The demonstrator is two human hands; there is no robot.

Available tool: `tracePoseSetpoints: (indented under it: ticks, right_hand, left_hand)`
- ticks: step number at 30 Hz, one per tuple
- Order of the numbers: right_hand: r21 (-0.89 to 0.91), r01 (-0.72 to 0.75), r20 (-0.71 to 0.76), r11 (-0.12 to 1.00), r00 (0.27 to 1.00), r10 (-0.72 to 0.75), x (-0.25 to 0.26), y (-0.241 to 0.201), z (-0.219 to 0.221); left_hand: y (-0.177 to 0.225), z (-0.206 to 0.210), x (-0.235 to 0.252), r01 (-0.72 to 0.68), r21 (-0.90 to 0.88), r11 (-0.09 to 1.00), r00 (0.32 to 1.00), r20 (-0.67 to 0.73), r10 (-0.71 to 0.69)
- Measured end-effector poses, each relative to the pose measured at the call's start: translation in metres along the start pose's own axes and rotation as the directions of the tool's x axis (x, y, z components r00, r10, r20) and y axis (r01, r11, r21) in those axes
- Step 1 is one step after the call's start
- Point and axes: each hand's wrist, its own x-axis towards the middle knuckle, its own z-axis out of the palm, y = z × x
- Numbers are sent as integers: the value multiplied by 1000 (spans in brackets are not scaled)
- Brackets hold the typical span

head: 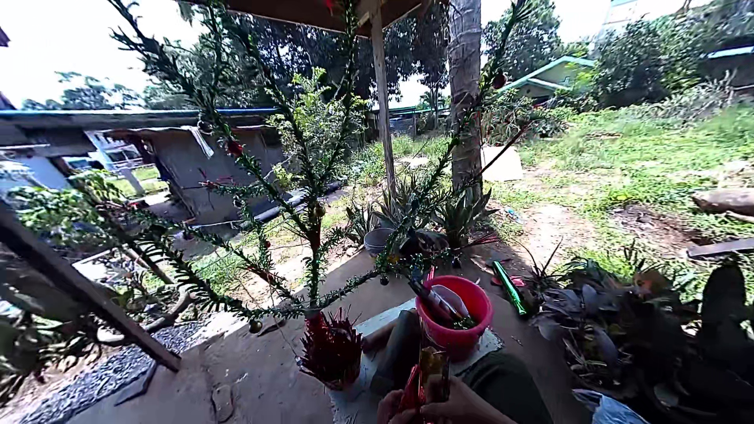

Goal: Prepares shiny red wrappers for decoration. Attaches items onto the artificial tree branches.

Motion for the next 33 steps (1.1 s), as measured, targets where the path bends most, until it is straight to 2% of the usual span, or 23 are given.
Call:
tracePoseSetpoints:
  ticks: [3, 5, 7, 9, 11, 12, 14, 18, 20, 23, 24, 26, 29, 33]
  right_hand:
    - [-23, -24, 101, 999, 995, 26, 11, -2, 13]
    - [-119, 6, 83, 993, 997, 3, 22, 4, 19]
    - [-342, 113, 21, 933, 993, -112, 26, 2, 25]
    - [-526, 312, 44, 791, 939, -342, 27, -2, 28]
    - [-591, 446, 138, 672, 877, -460, 32, 0, 27]
    - [-584, 471, 176, 661, 869, -463, 34, 1, 25]
    - [-522, 451, 180, 724, 888, -423, 34, 1, 20]
    - [-351, 297, 124, 888, 955, -270, 40, -5, -6]
    - [-376, 316, 52, 871, 946, -320, 42, -8, -19]
    - [-468, 394, -84, 791, 871, -484, 47, -2, -27]
    - [-473, 401, -108, 784, 857, -504, 49, 1, -27]
    - [-446, 373, -115, 813, 877, -466, 47, 4, -27]
    - [-434, 296, -100, 851, 923, -372, 43, 5, -28]
    - [-541, 320, -119, 778, 886, -447, 45, 11, -36]
  left_hand:
    - [-4, -14, -4, -2, 37, 999, 995, -98, 6]
    - [-14, -20, -8, 30, 75, 997, 986, -167, -17]
    - [-23, -22, -10, 86, 100, 991, 965, -257, -58]
    - [-25, -21, -11, 158, 125, 980, 944, -312, -112]
    - [-22, -15, -7, 200, 72, 977, 934, -314, -169]
    - [-18, -11, -4, 216, 29, 976, 932, -304, -198]
    - [-14, -2, 3, 219, -24, 975, 933, -286, -217]
    - [-15, 5, 22, 180, -116, 977, 939, -274, -206]
    - [-15, 4, 32, 213, -244, 946, 934, -234, -271]
    - [-12, 4, 46, 274, -371, 887, 940, -93, -329]
    - [-11, 4, 50, 289, -402, 869, 944, -29, -327]
    - [-10, 9, 56, 319, -440, 839, 939, 29, -342]
    - [-10, 22, 62, 394, -429, 813, 890, -41, -454]
    - [-15, 30, 59, 370, -432, 822, 856, -184, -482]
